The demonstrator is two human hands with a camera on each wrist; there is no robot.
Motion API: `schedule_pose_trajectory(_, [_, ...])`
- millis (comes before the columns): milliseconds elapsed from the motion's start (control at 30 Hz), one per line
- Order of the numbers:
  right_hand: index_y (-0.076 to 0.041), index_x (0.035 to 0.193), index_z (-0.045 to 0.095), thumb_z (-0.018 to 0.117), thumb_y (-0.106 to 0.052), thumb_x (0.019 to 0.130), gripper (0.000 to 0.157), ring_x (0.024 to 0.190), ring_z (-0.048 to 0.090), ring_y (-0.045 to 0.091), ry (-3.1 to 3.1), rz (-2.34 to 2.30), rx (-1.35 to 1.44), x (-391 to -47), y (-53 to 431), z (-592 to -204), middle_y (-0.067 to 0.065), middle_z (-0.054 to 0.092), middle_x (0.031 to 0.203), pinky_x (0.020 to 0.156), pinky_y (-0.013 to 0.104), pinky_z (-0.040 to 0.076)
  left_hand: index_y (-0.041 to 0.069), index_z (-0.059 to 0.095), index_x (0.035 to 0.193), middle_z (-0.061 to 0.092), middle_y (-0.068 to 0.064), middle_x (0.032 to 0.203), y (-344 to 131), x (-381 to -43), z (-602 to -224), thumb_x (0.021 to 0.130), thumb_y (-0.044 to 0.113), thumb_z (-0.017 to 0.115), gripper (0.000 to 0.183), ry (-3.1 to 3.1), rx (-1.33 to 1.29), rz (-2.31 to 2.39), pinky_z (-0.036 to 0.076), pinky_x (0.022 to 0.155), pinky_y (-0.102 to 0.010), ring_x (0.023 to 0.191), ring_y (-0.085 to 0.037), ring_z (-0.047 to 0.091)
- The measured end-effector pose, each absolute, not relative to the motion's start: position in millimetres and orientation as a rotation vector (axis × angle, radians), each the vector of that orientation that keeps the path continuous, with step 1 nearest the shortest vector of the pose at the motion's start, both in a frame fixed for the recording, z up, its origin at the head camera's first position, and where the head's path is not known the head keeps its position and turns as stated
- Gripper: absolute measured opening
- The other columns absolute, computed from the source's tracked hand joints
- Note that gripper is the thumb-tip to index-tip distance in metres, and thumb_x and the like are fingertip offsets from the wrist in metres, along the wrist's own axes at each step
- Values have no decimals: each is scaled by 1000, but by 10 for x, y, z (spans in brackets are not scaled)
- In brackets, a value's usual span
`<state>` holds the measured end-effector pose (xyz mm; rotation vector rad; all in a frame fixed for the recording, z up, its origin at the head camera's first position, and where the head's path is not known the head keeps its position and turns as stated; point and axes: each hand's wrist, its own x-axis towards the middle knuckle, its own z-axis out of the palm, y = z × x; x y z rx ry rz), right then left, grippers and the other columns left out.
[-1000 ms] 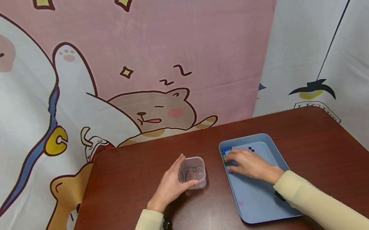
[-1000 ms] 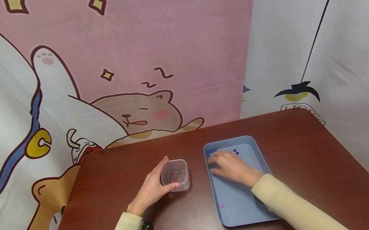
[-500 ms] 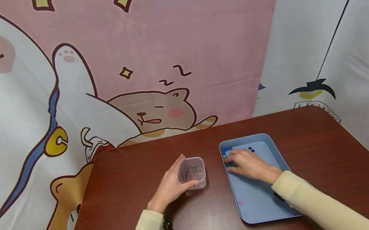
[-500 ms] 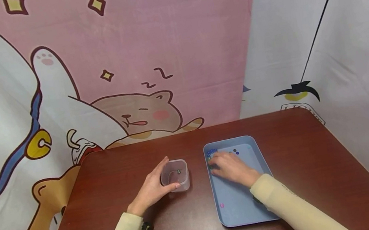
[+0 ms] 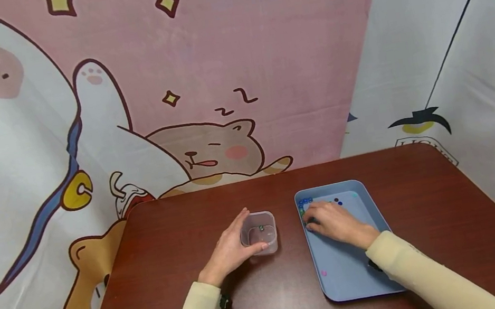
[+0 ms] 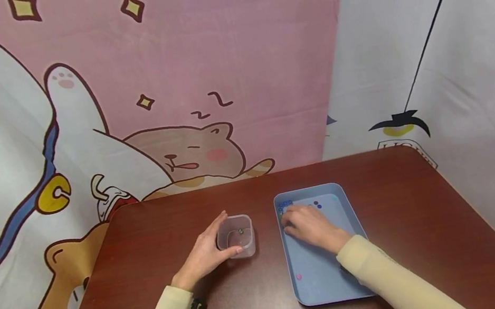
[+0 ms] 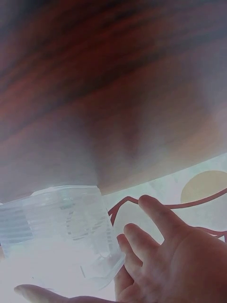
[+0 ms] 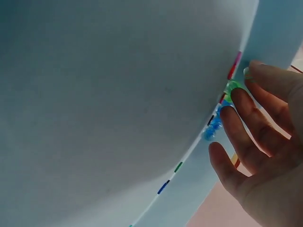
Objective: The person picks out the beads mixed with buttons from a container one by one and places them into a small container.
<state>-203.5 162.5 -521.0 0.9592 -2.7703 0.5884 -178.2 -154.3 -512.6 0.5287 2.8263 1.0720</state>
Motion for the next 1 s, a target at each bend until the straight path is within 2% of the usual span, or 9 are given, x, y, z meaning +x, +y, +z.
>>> schedule_pose_trajectory(200, [-11, 100, 78, 83, -14, 89, 13, 95, 71, 22, -2697, 658, 917, -1995, 1623, -5093, 2, 74, 100, 79, 45, 58, 14, 34, 163, 31, -4, 168, -1540, -1779, -5133, 80, 58, 84, 106, 2827, 521, 1079, 41, 113, -55, 145, -32, 44])
schedule_pose_trajectory(367, [-11, 103, 77, 83, -16, 90, 15, 96, 70, 20, -2653, 715, 900, -1978, 1597, -4973, 1, 71, 105, 79, 42, 58, 12, 34, 162, 31, -5, 168, -1544, -1789, -5135, 81, 59, 84, 106, 2832, 539, 1076, 42, 112, -56, 144, -32, 45])
schedule_pose_trajectory(633, [-16, 107, 77, 82, -21, 92, 17, 103, 70, 17, -2599, 812, 887, -1928, 1486, -4785, 0, 71, 117, 82, 41, 58, 15, 34, 163, 30, -2, 169, -1534, -1792, -5127, 80, 57, 85, 106, 2828, 507, 1069, 40, 113, -54, 145, -30, 44])
schedule_pose_trajectory(1000, [-13, 109, 78, 80, -20, 93, 17, 106, 69, 18, -2513, 898, 975, -1913, 1246, -4697, 1, 71, 121, 84, 40, 58, 14, 34, 163, 31, -3, 168, -1536, -1779, -5125, 80, 59, 84, 106, 2831, 511, 1066, 41, 112, -55, 145, -31, 45])
